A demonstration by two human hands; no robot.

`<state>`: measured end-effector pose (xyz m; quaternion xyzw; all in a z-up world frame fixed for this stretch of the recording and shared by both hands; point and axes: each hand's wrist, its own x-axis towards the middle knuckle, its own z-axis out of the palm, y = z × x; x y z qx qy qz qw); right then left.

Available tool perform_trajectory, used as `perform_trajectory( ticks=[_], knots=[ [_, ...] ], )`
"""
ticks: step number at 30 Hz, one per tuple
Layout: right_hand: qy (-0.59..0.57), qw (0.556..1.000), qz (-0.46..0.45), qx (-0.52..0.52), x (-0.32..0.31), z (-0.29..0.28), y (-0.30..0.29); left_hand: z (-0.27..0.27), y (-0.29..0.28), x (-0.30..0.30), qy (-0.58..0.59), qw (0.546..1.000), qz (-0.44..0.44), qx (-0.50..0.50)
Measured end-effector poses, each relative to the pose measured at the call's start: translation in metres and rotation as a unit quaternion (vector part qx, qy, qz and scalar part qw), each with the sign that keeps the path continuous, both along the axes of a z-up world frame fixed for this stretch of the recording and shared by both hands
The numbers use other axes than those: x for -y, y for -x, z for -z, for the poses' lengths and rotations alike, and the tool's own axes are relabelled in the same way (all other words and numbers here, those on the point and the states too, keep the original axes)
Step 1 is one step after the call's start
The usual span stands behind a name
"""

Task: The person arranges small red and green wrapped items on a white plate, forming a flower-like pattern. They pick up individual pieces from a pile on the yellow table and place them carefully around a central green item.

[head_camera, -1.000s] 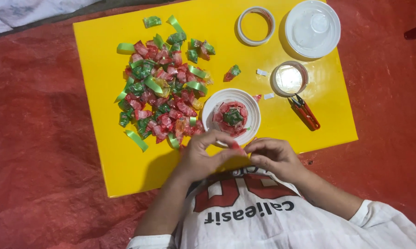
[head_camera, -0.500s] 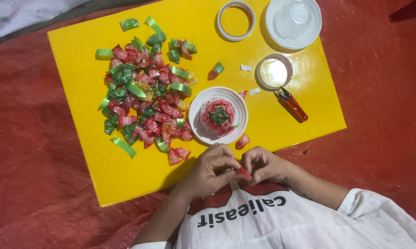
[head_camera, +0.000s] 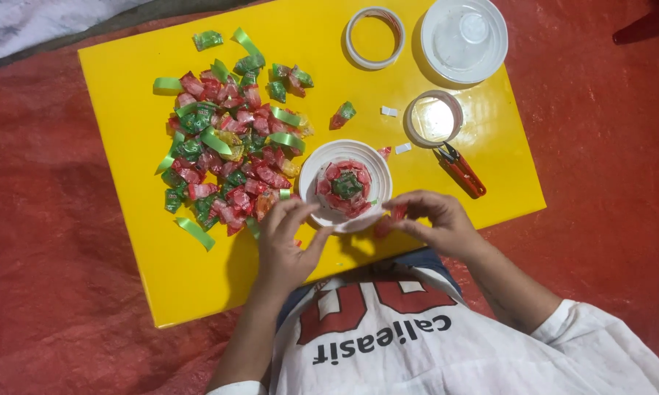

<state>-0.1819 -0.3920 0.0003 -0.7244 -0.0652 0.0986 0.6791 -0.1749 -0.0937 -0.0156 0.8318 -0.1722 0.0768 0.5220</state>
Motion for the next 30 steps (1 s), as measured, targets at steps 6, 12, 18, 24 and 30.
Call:
perform_trajectory(
  ticks=[6, 12, 18, 24, 30],
  knots=[
    [0.181, 0.970, 0.015, 0.163, 0.004, 0.035, -0.032, 0.001, -0.038, 0.033, -0.119, 0.990, 0.075, 0.021],
    [0.249, 0.936, -0.055, 0.241, 0.010, 0.041, -0.048, -0.012, -0.049, 0.045, -0.168, 0.977, 0.117, -0.052],
    [0.259, 0.923, -0.078, 0.273, 0.004, 0.040, -0.053, 0.022, -0.052, 0.052, -0.175, 0.979, 0.096, -0.040],
    [0.293, 0.906, -0.068, 0.297, 0.009, 0.055, -0.048, 0.028, -0.051, 0.054, -0.182, 0.979, 0.084, -0.022],
    [0.246, 0.927, -0.056, 0.278, 0.004, 0.048, -0.049, 0.025, -0.052, 0.054, -0.179, 0.980, 0.084, -0.012]
  ],
)
